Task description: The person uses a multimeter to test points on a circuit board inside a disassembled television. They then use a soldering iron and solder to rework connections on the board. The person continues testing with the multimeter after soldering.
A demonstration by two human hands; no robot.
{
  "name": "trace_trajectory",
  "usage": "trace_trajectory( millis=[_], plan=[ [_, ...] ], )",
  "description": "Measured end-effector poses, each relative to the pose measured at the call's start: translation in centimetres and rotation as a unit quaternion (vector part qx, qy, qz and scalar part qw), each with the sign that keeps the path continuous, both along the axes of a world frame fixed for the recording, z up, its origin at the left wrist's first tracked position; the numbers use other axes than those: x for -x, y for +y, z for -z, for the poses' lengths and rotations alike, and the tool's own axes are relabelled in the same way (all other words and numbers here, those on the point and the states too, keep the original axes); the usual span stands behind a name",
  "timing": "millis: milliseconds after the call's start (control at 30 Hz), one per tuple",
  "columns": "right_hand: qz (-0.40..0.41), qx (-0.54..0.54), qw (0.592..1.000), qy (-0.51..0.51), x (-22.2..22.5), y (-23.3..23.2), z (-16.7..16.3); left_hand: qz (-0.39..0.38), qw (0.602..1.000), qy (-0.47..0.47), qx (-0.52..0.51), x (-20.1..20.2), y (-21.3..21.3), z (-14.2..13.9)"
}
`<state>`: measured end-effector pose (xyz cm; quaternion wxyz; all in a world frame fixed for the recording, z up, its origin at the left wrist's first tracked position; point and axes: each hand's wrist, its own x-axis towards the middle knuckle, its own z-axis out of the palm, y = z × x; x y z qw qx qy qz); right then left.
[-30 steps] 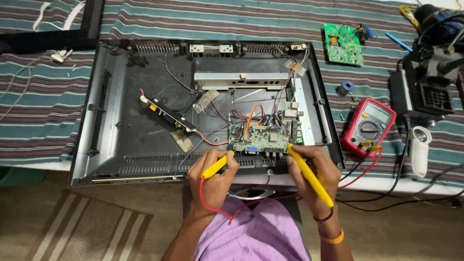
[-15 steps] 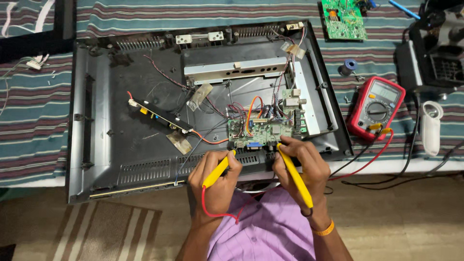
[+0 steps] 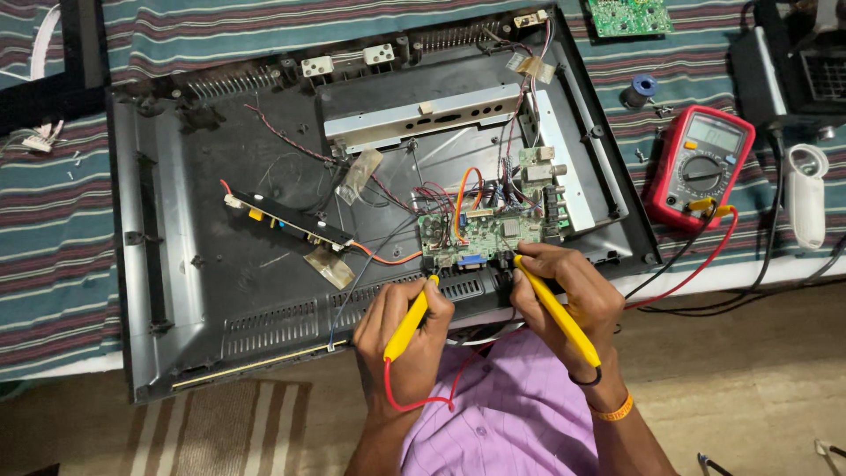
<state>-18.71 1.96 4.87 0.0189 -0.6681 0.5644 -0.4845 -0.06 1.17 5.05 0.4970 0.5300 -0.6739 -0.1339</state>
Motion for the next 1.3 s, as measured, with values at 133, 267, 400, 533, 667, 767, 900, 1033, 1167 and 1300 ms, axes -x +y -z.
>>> trace_trajectory(
  millis=[133, 267, 400, 533, 667, 767, 900, 1033, 1167, 1300],
  plan=[
    [0.002, 0.003, 1.000, 0.001, 0.00, -0.32, -0.05, 0.001, 1.000, 0.008, 0.004, 0.16, -0.28, 0.03],
    [0.003, 0.000, 1.000, -0.005, 0.18, -0.54, 0.09, 0.003, 1.000, 0.011, 0.005, 0.33, -0.47, 0.21],
    [0.002, -0.007, 1.000, -0.003, 0.37, -0.64, 0.24, 0.000, 1.000, 0.015, 0.004, 0.45, -0.66, 0.52],
    [0.003, -0.009, 1.000, -0.002, 0.34, -0.66, 0.45, 0.002, 1.000, 0.015, -0.002, 0.42, -0.74, 0.75],
    [0.009, -0.005, 1.000, -0.002, 0.29, -0.71, 0.74, 0.002, 1.000, 0.015, -0.001, 0.42, -0.75, 0.92],
    [0.010, -0.001, 1.000, -0.008, 0.39, -0.71, 0.87, 0.001, 1.000, 0.017, -0.004, 0.44, -0.73, 0.98],
    [0.011, -0.009, 1.000, -0.010, 0.54, -0.53, 0.78, 0.003, 1.000, 0.023, -0.003, 0.55, -0.66, 0.92],
    [0.003, -0.006, 1.000, -0.020, 0.47, -0.55, 0.72, 0.004, 1.000, 0.021, -0.005, 0.49, -0.57, 0.87],
    [-0.001, -0.010, 1.000, -0.019, 0.74, -0.57, 0.59, 0.000, 1.000, 0.017, 0.006, 0.58, -0.48, 0.93],
    [-0.003, -0.015, 1.000, -0.023, 0.89, -0.41, 0.47, 0.002, 1.000, 0.015, 0.009, 0.56, -0.41, 0.99]
  ],
)
